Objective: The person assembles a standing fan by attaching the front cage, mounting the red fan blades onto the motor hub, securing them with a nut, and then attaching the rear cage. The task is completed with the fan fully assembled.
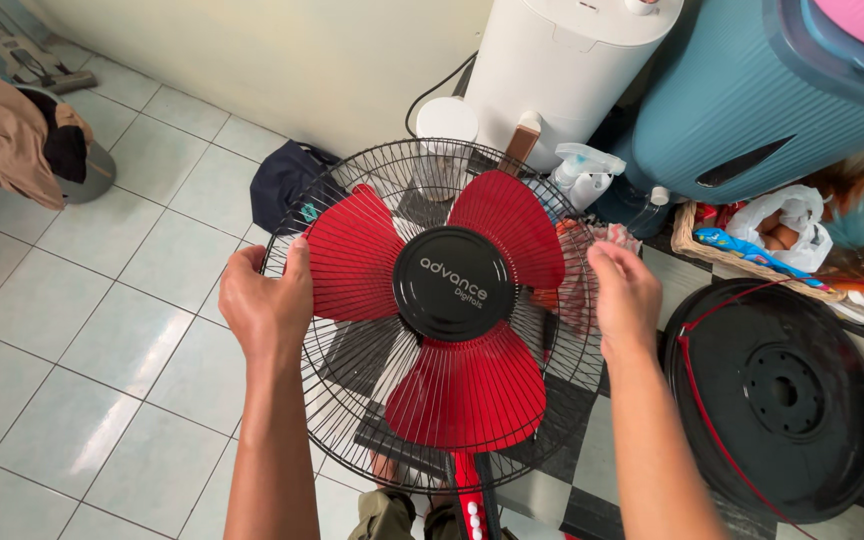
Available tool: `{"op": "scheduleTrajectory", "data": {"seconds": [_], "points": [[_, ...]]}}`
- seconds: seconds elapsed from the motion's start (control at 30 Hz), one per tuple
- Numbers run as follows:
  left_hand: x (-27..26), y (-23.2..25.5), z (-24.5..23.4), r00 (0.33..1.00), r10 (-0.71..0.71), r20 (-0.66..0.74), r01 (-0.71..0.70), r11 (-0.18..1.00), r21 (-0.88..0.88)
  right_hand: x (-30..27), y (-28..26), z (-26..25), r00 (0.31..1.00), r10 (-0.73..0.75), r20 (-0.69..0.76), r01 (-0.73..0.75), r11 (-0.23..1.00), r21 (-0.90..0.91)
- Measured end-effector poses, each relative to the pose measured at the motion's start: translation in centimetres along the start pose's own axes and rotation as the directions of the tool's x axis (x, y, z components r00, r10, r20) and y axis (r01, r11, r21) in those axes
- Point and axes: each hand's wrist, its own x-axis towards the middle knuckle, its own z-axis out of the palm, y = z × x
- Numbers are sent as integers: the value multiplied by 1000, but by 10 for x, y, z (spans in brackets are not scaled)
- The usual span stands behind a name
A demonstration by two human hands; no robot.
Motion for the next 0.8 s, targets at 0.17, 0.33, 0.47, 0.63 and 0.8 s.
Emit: {"op": "scheduleTrajectory", "data": {"seconds": [0.17,0.33,0.47,0.63,0.8], "points": [[4,2,-6,999,-47,23,46,999,11,5,-4,3,992,-121,33,119,992,41],[3,1,-3,999,-31,26,31,1000,-2,14,-4,0,997,-76,17,74,990,116],[2,2,2,1000,-12,24,12,1000,-2,17,-5,3,998,-57,14,55,995,87],[8,1,0,995,-88,54,87,996,15,15,-4,1,997,-64,43,59,993,101],[14,2,-5,984,-146,99,143,989,37,9,-8,7,987,-143,80,135,986,95]]}}
